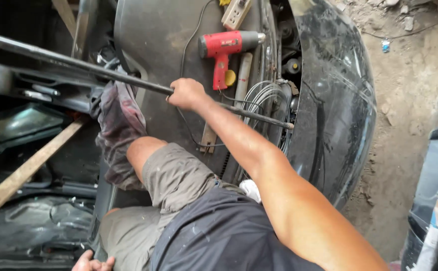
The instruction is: The person heats the edge of a car windshield with a red heat gun, moving it along the glass and frame. They then set the heat gun down and use a long metal rod to press and lever against the windshield frame, working around the glass to loosen it from the car body.
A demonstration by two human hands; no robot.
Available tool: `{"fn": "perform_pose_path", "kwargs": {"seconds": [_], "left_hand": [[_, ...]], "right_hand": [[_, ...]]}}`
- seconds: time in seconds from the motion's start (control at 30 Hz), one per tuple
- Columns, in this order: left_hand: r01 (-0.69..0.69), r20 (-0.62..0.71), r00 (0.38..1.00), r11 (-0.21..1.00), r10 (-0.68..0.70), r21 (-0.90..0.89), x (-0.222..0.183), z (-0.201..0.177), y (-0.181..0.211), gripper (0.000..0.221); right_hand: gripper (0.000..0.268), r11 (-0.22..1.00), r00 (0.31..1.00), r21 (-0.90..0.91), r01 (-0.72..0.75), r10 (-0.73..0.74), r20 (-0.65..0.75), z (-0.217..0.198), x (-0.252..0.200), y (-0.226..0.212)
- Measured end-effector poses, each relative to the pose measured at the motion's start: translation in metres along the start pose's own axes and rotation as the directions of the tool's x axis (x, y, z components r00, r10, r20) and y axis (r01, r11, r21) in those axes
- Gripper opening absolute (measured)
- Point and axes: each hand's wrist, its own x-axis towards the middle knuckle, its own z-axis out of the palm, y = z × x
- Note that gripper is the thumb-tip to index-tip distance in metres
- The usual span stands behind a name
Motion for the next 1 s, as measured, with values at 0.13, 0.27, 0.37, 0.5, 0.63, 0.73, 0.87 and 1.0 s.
{"fn": "perform_pose_path", "kwargs": {"seconds": [0.13, 0.27, 0.37, 0.5, 0.63, 0.73, 0.87, 1.0], "left_hand": [[0.334, 0.034, 0.942, 0.918, -0.334, -0.215, 0.011, 0.005, 0.001, 0.022], [0.225, -0.115, 0.964, 0.965, -0.241, -0.137, -0.01, 0.039, 0.061, 0.03], [0.152, -0.094, 0.981, 0.976, -0.167, -0.155, -0.033, 0.088, 0.153, 0.033], [0.084, 0.04, 0.996, 0.985, -0.078, -0.148, -0.042, 0.139, 0.237, 0.031], [-0.015, -0.025, 1.0, 1.0, 0.015, 0.018, -0.046, 0.218, 0.323, 0.033], [-0.122, 0.026, 0.992, 0.887, 0.123, 0.446, -0.008, 0.295, 0.392, 0.041], [-0.669, 0.47, 0.699, 0.261, 0.539, 0.696, 0.064, 0.367, 0.454, 0.044], [-0.641, 0.792, 0.33, -0.494, 0.513, 0.587, 0.118, 0.429, 0.515, 0.053]], "right_hand": [[0.029, 0.994, 0.898, -0.091, 0.054, -0.088, -0.431, 0.039, -0.003, -0.003], [0.027, 0.994, 0.901, -0.096, 0.048, -0.084, -0.425, 0.031, 0.008, -0.002], [0.022, 0.995, 0.963, -0.093, 0.035, -0.059, -0.264, 0.014, 0.021, 0.004], [0.028, 0.989, 0.993, -0.097, 0.113, -0.11, 0.037, 0.004, 0.051, 0.025], [0.032, 0.971, 0.98, -0.153, 0.183, -0.167, 0.112, 0.0, 0.043, 0.02], [0.035, 0.94, 0.932, -0.232, 0.251, -0.299, -0.202, -0.001, 0.021, 0.03], [0.035, 0.988, 0.894, -0.153, 0.03, -0.095, -0.438, 0.029, -0.04, 0.105], [0.026, 0.993, 0.745, -0.12, -0.003, -0.078, -0.663, 0.046, -0.071, 0.169]]}}
